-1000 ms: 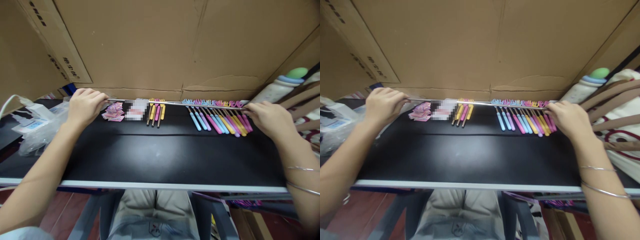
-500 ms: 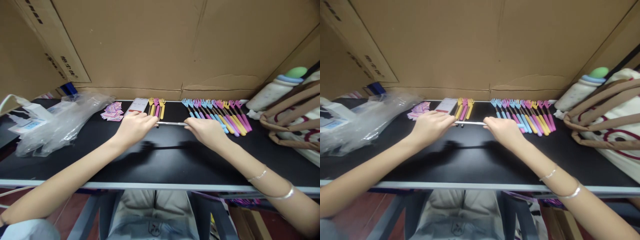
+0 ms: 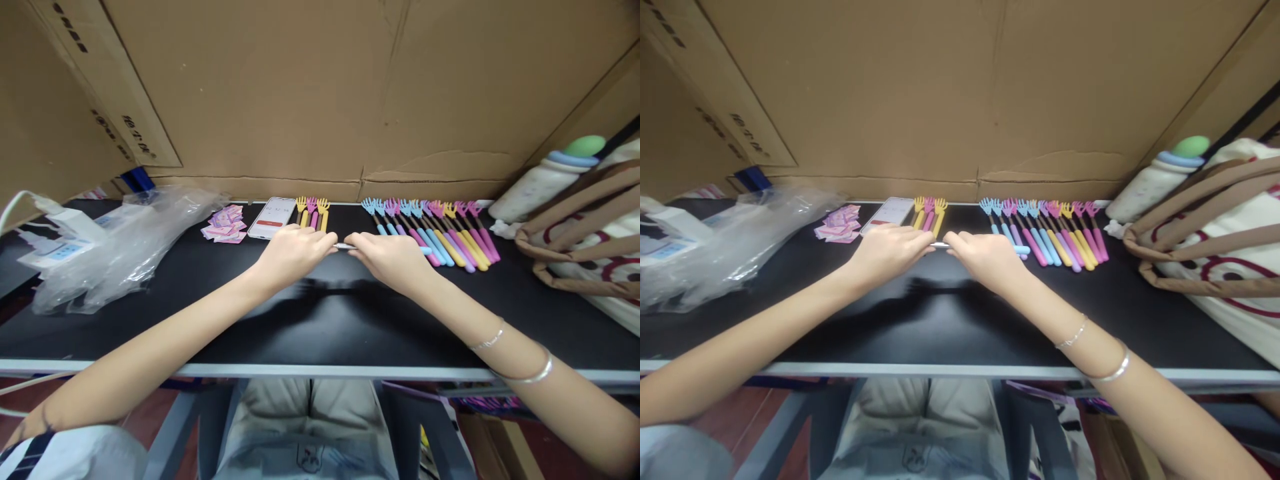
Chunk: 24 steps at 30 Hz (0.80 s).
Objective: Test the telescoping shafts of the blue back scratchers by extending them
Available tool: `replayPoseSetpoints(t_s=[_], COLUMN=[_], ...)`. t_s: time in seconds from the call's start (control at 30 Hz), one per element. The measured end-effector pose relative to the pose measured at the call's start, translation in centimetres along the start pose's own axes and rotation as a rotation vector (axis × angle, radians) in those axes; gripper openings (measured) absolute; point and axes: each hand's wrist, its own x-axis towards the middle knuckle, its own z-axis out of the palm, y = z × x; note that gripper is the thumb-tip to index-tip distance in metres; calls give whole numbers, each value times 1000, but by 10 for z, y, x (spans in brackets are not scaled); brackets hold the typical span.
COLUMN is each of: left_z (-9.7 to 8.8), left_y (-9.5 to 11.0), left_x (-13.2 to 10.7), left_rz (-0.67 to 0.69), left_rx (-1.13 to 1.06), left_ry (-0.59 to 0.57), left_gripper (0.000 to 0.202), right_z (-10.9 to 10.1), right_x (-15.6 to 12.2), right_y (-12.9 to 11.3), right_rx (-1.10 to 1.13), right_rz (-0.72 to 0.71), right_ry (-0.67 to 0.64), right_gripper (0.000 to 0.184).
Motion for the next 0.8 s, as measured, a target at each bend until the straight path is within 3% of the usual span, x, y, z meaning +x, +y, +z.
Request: replayPoseSetpoints(t_s=[0.17,0.43,0.53,0.8], left_z=[2,-13,-13,-9], left_y=[-25,-112,-126,-148], left_x=[-12,-67,-74,-83], left_rz=[40,-23,-31,-165], left_rx=[28,277,301,337], left_ry=[6,-95,-104,-205], left_gripper=[26,34,34,31], right_z=[-2,-3,-1,12], right_x=[-10,-62,-73,-80], right_y=[22,115,138,170], right_rx=[-87,-310,-372,-461], right_rz=[8,169,204,223], right_ry=[-14,-97,-126,-20], right_gripper=[32,36,36,36])
